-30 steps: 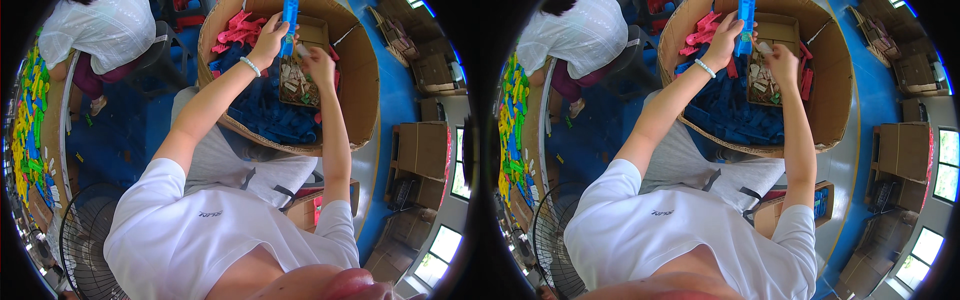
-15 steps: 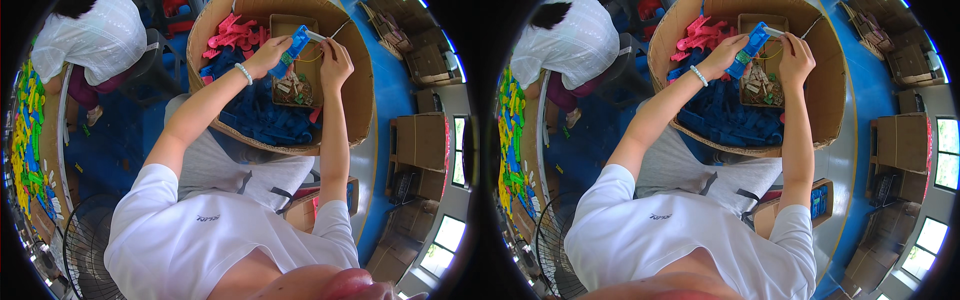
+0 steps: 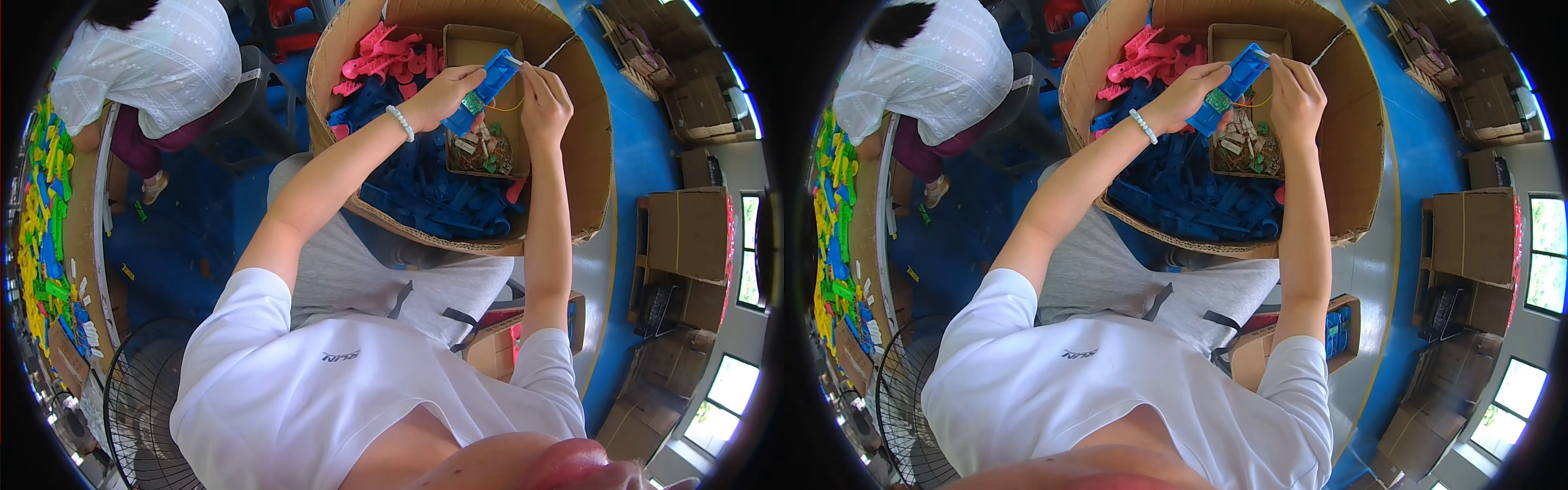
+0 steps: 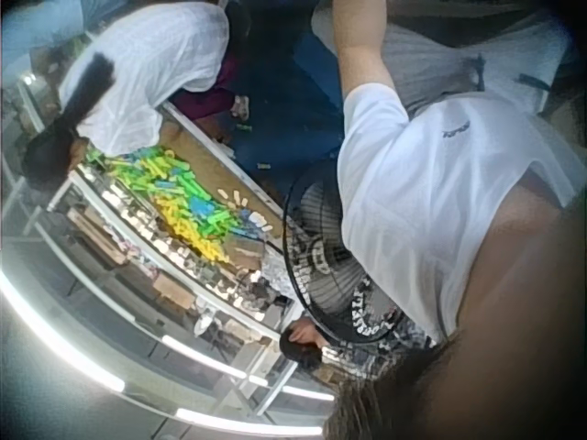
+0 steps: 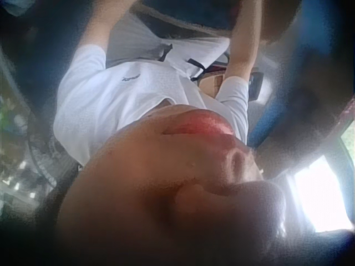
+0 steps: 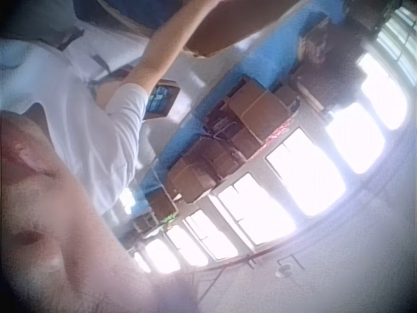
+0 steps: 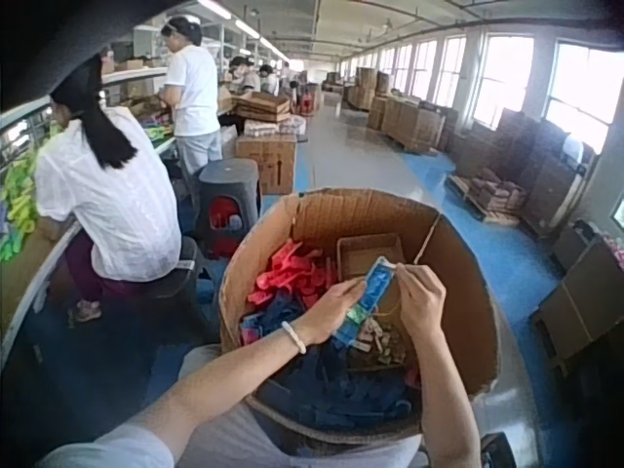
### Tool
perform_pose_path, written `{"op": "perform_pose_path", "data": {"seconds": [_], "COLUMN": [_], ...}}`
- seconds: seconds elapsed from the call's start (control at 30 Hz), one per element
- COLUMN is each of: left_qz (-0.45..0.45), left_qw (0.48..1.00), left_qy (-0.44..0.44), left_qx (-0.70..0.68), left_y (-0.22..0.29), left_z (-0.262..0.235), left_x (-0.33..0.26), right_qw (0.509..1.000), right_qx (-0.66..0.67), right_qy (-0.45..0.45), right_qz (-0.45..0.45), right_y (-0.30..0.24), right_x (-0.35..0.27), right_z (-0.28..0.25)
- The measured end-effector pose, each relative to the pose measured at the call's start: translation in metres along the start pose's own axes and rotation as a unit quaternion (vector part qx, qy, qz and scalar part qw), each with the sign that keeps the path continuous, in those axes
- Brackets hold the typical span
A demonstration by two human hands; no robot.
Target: The person assembles toy components by taking plastic casings and circuit boards from a large bin, fitting the circuit boards into the casings by hand, and placing the assembled parts into a cardboard box.
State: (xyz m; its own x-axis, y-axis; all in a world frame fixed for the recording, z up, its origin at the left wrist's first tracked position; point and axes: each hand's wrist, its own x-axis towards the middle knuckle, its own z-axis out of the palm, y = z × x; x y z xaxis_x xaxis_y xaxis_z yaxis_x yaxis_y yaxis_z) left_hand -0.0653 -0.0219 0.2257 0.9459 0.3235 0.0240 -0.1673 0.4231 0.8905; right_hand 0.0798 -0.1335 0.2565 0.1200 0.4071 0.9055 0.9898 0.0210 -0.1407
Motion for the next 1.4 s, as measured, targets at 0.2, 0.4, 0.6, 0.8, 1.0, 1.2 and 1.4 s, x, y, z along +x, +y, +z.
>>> {"op": "perform_pose_path", "data": {"seconds": [0.2,0.4,0.6,0.8,1.0,1.2,1.4], "left_qz": [0.025,0.048,-0.003,0.019,0.009,0.060,0.073], "left_qw": [0.991,0.977,0.999,0.993,0.989,0.996,0.996], "left_qy": [-0.015,-0.004,-0.042,-0.066,-0.102,-0.061,-0.035], "left_qx": [0.131,0.210,0.006,-0.093,-0.105,-0.003,0.023], "left_y": [-0.003,-0.002,-0.001,0.008,0.007,0.005,0.007], "left_z": [-0.002,-0.009,-0.004,0.005,0.008,0.004,-0.004], "left_x": [-0.002,0.002,-0.004,-0.010,-0.014,-0.009,-0.010], "right_qw": [0.999,0.999,0.969,0.846,0.927,0.804,0.705], "right_qx": [-0.029,-0.004,0.172,0.391,0.210,0.411,0.566], "right_qy": [-0.034,-0.034,-0.068,-0.002,-0.004,-0.020,-0.047], "right_qz": [-0.011,-0.024,0.166,0.362,0.311,0.430,0.425], "right_y": [0.011,0.015,0.017,0.007,0.005,-0.002,-0.017], "right_x": [-0.002,-0.003,-0.013,-0.024,-0.026,-0.032,-0.028], "right_z": [0.001,0.008,0.014,0.024,0.024,0.039,0.029]}}
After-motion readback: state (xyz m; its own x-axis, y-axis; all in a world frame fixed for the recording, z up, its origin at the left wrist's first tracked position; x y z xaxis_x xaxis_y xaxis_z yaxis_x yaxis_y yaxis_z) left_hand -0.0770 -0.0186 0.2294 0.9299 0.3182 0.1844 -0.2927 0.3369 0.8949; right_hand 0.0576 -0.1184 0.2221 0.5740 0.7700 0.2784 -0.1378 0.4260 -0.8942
